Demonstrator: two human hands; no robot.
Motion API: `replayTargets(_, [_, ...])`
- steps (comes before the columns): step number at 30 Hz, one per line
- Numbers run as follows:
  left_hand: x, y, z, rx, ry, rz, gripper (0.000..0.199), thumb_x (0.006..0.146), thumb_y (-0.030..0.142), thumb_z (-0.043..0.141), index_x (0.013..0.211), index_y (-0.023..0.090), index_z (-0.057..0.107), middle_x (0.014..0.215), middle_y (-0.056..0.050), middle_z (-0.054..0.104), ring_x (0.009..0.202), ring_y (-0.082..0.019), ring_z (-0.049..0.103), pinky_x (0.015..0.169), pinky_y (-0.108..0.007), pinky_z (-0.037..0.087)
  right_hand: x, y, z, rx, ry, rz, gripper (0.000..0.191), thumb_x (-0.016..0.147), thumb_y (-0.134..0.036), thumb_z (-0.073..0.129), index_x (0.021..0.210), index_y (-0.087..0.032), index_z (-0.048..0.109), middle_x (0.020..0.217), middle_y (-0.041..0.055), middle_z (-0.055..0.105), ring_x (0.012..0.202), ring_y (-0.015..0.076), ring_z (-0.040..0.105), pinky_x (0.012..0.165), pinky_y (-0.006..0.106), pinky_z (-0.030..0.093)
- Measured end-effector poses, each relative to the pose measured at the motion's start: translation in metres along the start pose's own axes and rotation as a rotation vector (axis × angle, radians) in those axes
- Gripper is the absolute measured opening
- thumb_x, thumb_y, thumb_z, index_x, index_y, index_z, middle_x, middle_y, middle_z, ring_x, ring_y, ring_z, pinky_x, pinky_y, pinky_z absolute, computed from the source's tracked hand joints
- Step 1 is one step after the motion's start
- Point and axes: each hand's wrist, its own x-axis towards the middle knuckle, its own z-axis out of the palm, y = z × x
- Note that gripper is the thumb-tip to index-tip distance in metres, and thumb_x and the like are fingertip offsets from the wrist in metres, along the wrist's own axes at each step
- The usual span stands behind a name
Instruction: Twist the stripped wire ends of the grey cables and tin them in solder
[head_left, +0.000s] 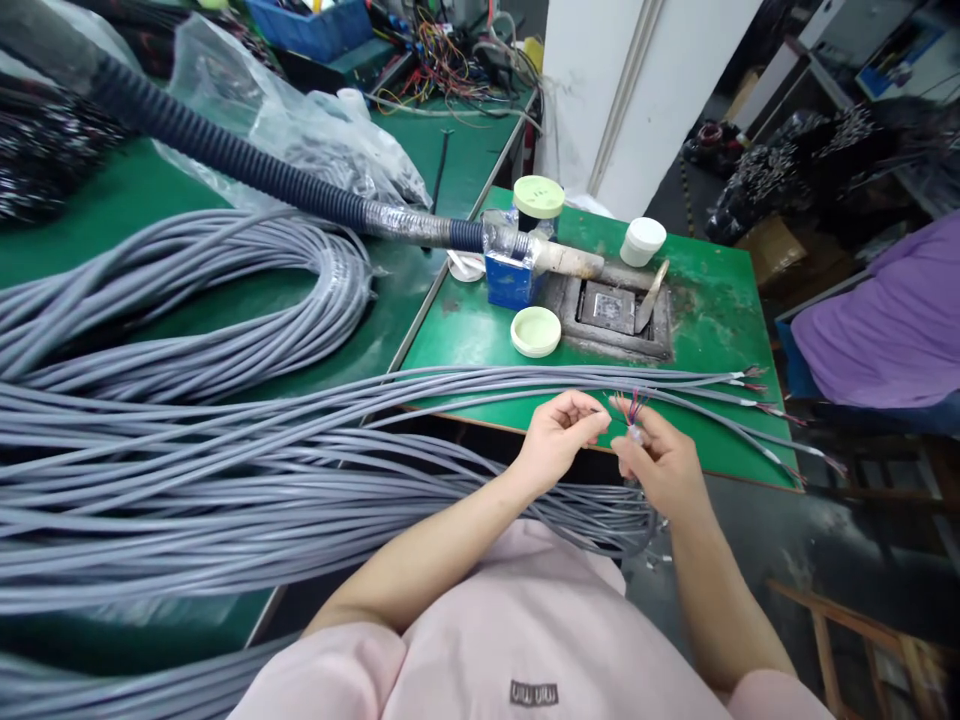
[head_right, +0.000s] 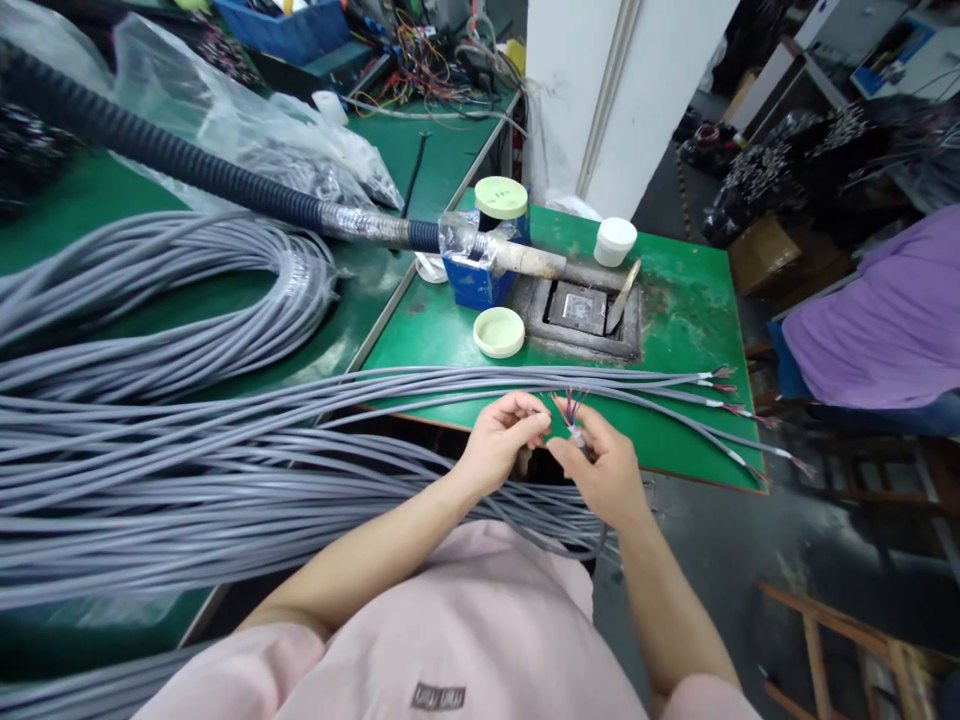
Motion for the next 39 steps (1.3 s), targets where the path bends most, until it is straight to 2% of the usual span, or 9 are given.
replayTargets(3, [-0.002,-0.001,0.003,-0.022,-0.007,0.01,0.026,0.071,0.034,0.077,0.073,0.014,0.062,0.057,0.004,0.057,0.049,-0.005,0.046,0.051,-0.018,0.037,0.011,-0.007,0.0,-0.125,0.014,-0.086,0.034,0.088,-0.035,0.061,0.119,-0.023,0.068,0.057,-0.004,0.056,0.044,0.0077,0.044,0.045,0.022,0.04])
replayTargets(6, [-0.003,0.002,0.001,-0.042,0.0,0.01,0.028,0.068,0.035,0.08,0.069,0.013,0.061,0.056,0.003,0.058,0.049,-0.005,0.045,0.051,-0.018,0.036,0.016,-0.01,-0.001,-0.152,-0.007,-0.267,0.024,0.09,-0.028,0.059,0.11,-0.026,0.073,0.068,-0.0012,0.064,0.049,0.0084,0.05,0.047,0.022,0.043])
replayTargets(12, [-0.002,0.004,-0.005,-0.017,0.037,0.044,0.031,0.066,0.038,0.081,0.066,0.013,0.062,0.058,0.001,0.06,0.053,-0.007,0.049,0.053,-0.02,0.038,0.026,-0.022,-0.007,-0.24,-0.008,-0.55,0.029,0.083,-0.011,0.066,0.103,-0.03,0.074,0.089,0.0,0.072,0.08,0.0146,0.066,0.072,0.028,0.052])
replayTargets(17, [0.001,0.005,-0.009,0.05,0.111,0.178,0.026,0.069,0.035,0.08,0.07,0.013,0.066,0.063,0.0,0.062,0.057,-0.007,0.05,0.057,-0.022,0.041,0.034,-0.02,0.002,-0.261,0.11,-0.509,0.011,0.081,-0.013,0.068,0.084,-0.022,0.073,0.086,0.002,0.072,0.078,0.016,0.066,0.072,0.03,0.054])
replayTargets(24, [0.006,0.007,-0.022,-0.087,0.121,0.178,0.034,0.068,0.043,0.08,0.074,0.014,0.064,0.064,0.0,0.062,0.056,-0.007,0.052,0.056,-0.021,0.042,0.054,-0.023,0.029,-0.073,0.161,-0.519,0.01,0.079,-0.019,0.071,0.069,-0.02,0.068,0.075,0.0022,0.067,0.068,0.017,0.063,0.061,0.031,0.052])
replayTargets(29, [0.012,0.006,-0.046,0.172,0.211,0.267,0.028,0.074,0.037,0.076,0.088,0.015,0.067,0.07,0.0,0.063,0.061,-0.009,0.052,0.061,-0.022,0.043,0.093,-0.049,0.033,-0.353,0.082,-0.495,0.027,0.084,-0.03,0.065,0.059,-0.02,0.059,0.066,0.0019,0.059,0.065,0.0154,0.057,0.06,0.029,0.044])
replayTargets(34, [0.018,-0.005,-0.063,0.533,0.204,0.357,0.013,0.081,0.03,0.067,0.081,0.017,0.07,0.072,-0.001,0.065,0.066,-0.012,0.054,0.065,-0.024,0.042,0.151,-0.057,0.031,-0.676,-0.071,-0.452,0.033,0.083,-0.033,0.059,0.055,-0.018,0.05,0.057,-0.0013,0.046,0.055,0.0111,0.042,0.054,0.027,0.031])
replayTargets(36, [0.021,-0.007,-0.066,0.488,0.2,0.323,0.014,0.08,0.03,0.067,0.082,0.017,0.07,0.071,-0.001,0.065,0.065,-0.011,0.055,0.064,-0.023,0.042,0.165,-0.059,0.034,-0.717,-0.134,-0.428,0.035,0.081,-0.032,0.059,0.052,-0.018,0.045,0.055,-0.0022,0.043,0.054,0.0104,0.039,0.053,0.027,0.028])
replayTargets(39, [0.026,0.0,-0.067,0.194,0.259,0.232,0.024,0.077,0.034,0.071,0.091,0.015,0.069,0.071,-0.001,0.065,0.061,-0.009,0.054,0.061,-0.022,0.043,0.164,-0.065,0.041,-0.67,-0.199,-0.4,0.035,0.081,-0.031,0.059,0.052,-0.018,0.044,0.053,-0.003,0.042,0.053,0.01,0.037,0.053,0.027,0.027])
